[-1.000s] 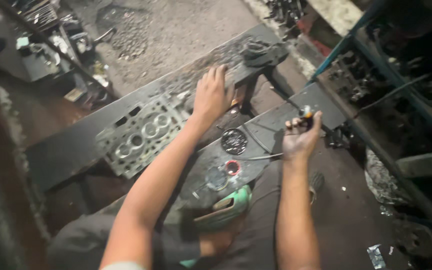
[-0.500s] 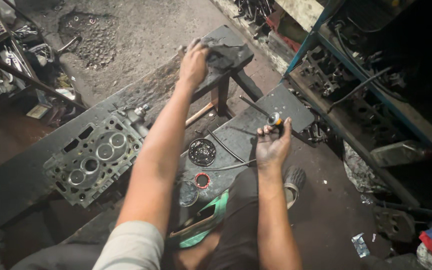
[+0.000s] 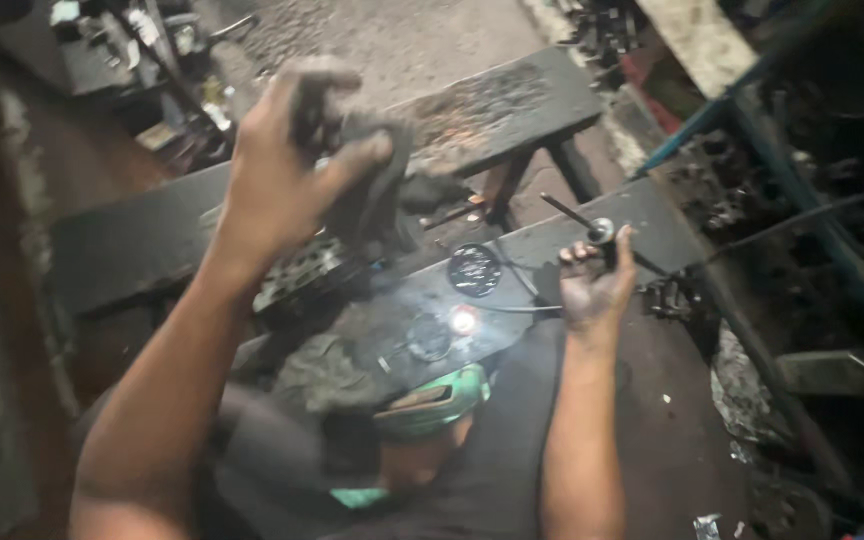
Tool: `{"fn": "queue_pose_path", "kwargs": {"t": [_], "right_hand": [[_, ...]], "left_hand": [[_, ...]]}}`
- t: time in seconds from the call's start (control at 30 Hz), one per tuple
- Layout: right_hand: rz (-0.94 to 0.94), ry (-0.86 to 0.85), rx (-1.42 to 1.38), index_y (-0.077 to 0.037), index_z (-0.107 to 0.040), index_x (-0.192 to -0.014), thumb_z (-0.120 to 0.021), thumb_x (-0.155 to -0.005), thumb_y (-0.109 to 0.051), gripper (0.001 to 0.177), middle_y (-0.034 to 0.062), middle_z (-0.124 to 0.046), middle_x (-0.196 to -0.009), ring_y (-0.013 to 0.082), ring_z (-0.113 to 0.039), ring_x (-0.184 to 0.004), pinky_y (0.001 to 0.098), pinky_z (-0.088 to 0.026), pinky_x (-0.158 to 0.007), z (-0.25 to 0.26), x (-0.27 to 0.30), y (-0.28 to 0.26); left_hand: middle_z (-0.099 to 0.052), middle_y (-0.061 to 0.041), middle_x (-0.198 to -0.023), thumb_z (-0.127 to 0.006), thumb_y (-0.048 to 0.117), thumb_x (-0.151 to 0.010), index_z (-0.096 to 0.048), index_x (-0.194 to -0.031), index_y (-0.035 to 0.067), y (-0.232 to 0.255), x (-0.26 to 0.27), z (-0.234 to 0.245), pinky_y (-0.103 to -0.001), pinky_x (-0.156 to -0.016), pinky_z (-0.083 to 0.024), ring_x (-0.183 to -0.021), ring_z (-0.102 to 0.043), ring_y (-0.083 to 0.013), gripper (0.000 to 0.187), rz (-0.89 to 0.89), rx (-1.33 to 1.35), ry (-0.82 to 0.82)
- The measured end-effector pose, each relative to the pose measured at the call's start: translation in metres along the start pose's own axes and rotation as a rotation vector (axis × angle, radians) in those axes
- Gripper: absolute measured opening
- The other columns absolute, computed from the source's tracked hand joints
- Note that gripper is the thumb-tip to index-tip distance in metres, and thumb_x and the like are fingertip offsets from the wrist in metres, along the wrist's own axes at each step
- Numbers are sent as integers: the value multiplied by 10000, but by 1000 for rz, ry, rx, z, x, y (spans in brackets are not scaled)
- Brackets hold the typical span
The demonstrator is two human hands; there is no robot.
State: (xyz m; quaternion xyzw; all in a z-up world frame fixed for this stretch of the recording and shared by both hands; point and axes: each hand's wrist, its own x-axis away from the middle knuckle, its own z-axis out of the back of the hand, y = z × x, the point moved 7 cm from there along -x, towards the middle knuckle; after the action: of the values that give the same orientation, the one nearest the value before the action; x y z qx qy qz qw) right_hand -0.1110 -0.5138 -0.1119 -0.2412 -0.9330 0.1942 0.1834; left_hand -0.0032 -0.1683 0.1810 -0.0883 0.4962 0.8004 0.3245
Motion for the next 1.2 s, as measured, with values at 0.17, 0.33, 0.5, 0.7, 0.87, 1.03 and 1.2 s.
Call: {"fn": "queue_pose_path", "kwargs": {"t": [0.17, 0.33, 0.5, 0.7, 0.87, 1.03, 1.2], "right_hand": [[-104, -118, 99, -73, -635, -919, -639, -1064, -370, 330, 50, -568, -737, 188, -560, -732, 342, -432, -696, -39, 34, 25], [-217, -197, 210, -83, -626, -949, -622, -1056, -316, 257, 50, -607, -799, 188, -593, -763, 344, -486, -721, -68, 63, 66], [-219, -265, 543, -67, -642, -956, -611, -1039, -251, 204, 48, -639, -847, 135, -591, -769, 268, -476, -706, -89, 88, 98], [-258, -345, 862, -76, -641, -894, -622, -1029, -267, 234, -3, -589, -755, 78, -531, -644, 239, -412, -581, -108, 113, 125], [-94, -404, 1027, -68, -638, -876, -630, -1049, -282, 275, -22, -603, -772, 53, -538, -669, 221, -435, -602, -121, 124, 133], [-30, -394, 1091, -63, -621, -878, -633, -1060, -298, 297, -35, -583, -776, 38, -525, -699, 214, -434, -623, -122, 132, 137], [-16, -337, 1121, -58, -640, -896, -653, -1038, -301, 282, -36, -604, -786, 32, -528, -710, 212, -440, -629, -120, 136, 136]], "left_hand": [[-745, -26, -1062, -807, 92, -846, -687, -1191, 54, -12, 102, 22, -302, -875, -558, -975, -690, -116, 367, 265, 68, -140], [-775, -107, -954, -775, 90, -793, -727, -1099, 61, -64, 163, -6, -341, -771, -567, -864, -739, -191, 311, 488, -29, -557], [-757, -153, -860, -744, 161, -835, -746, -1025, 56, -95, 168, -19, -376, -723, -559, -752, -723, -239, 217, 561, -76, -561], [-732, -149, -810, -703, 217, -907, -721, -1030, 25, -103, 166, -48, -366, -704, -548, -720, -691, -205, 230, 562, 149, -460], [-702, -139, -779, -668, 246, -973, -711, -1004, -15, -114, 172, -68, -362, -665, -522, -704, -642, -172, 267, 625, 234, -489], [-745, -142, -760, -714, 279, -943, -738, -954, 9, -112, 171, -76, -332, -631, -544, -702, -662, -191, 271, 614, 257, -444], [-714, -112, -848, -747, 331, -891, -681, -970, 48, -90, 167, -72, -444, -713, -503, -814, -652, -314, 301, 315, 43, -324]]}}
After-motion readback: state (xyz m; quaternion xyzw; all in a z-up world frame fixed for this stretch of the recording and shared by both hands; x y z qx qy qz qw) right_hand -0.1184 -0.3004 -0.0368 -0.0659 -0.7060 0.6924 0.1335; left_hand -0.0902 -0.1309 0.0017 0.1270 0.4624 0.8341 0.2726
